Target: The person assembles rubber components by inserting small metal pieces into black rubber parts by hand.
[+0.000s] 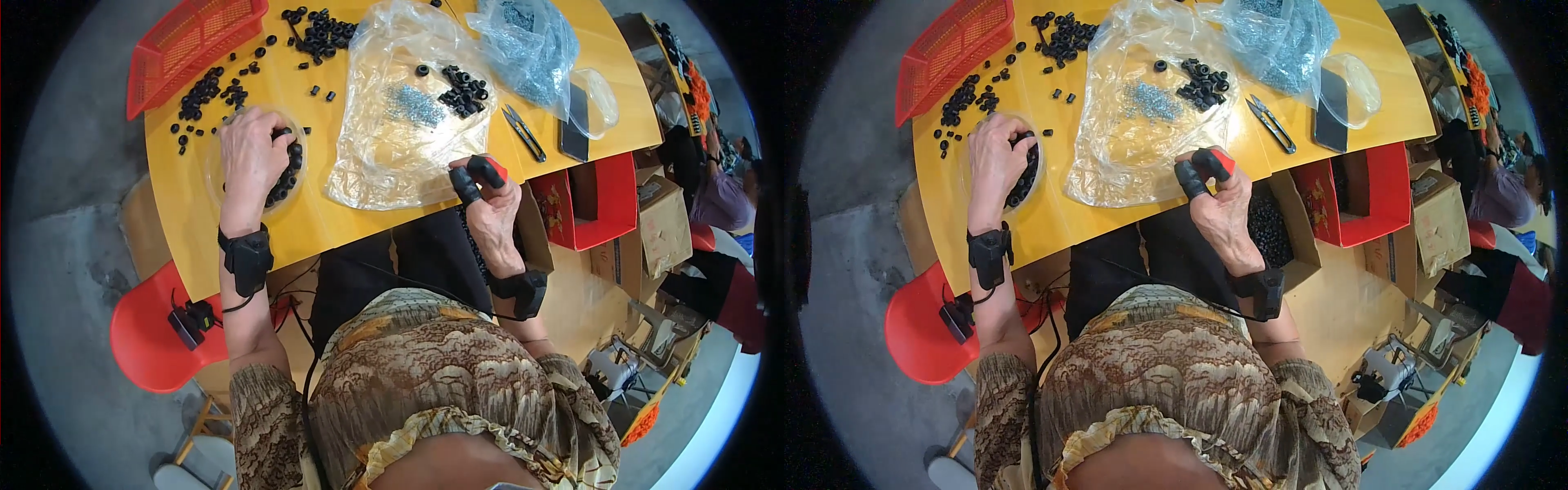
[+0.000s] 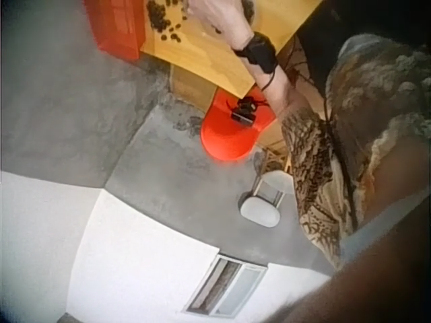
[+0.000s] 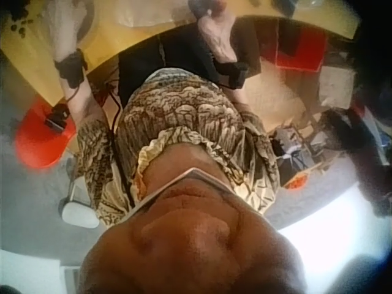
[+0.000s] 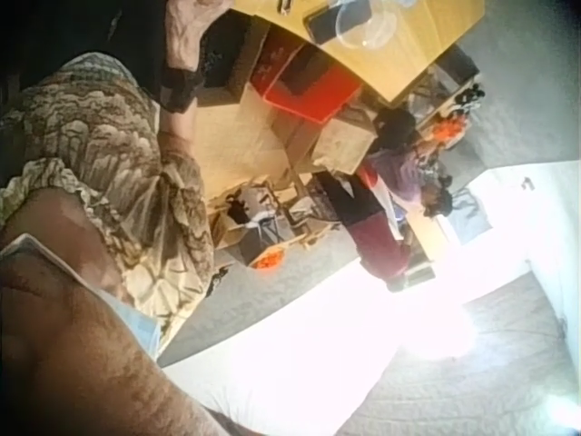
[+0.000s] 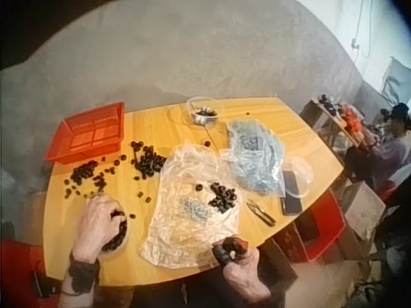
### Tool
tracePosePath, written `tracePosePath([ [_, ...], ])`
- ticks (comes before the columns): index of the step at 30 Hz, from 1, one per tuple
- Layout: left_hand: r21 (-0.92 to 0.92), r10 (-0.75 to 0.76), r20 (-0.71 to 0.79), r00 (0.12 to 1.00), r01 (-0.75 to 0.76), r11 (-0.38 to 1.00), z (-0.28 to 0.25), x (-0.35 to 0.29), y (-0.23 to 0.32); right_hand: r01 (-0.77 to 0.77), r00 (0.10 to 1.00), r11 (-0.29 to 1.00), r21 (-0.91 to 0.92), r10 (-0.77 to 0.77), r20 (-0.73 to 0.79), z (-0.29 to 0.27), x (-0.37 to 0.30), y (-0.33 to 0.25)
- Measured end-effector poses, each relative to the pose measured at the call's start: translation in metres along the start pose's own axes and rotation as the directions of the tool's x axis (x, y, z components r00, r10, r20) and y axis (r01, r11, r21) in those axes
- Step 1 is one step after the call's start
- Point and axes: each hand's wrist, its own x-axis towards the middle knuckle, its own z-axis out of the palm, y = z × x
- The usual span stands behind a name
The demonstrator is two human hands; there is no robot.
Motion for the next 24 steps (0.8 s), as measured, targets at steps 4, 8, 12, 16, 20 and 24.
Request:
tracePosePath([
  [4,-0.057,0.029,-0.082,0.996,-0.034,0.998,-0.011,-0.004,0.002,-0.127,0.992,0.982,0.141,0.123,0.038,0.007,0.001,-0.007],
  [8,-0.630,-0.369,-0.146,0.918,0.201,0.750,-0.035,-0.024,0.039,-0.241,0.971,0.875,0.419,0.220,0.097,0.002,0.001,-0.001],
  [12,-0.987,-0.263,0.156,0.952,0.139,-0.083,-0.035,-0.053,0.081,-0.262,0.965,0.771,0.581,0.203,0.165,0.009,-0.004,-0.014],
  [16,-0.837,-0.136,0.318,0.938,0.210,-0.505,-0.014,-0.077,0.105,-0.052,0.985,0.935,0.351,-0.009,0.171,0.014,-0.014,-0.039],
  [20,-0.834,-0.106,0.361,0.927,0.269,-0.482,-0.015,-0.085,0.116,0.231,0.938,0.967,0.109,-0.251,0.239,0.012,-0.024,-0.058],
  [24,-0.870,-0.104,0.319,0.942,0.247,-0.428,-0.015,-0.089,0.122,0.353,0.903,0.935,-0.035,-0.331,0.274,0.010,-0.034,-0.070],
])
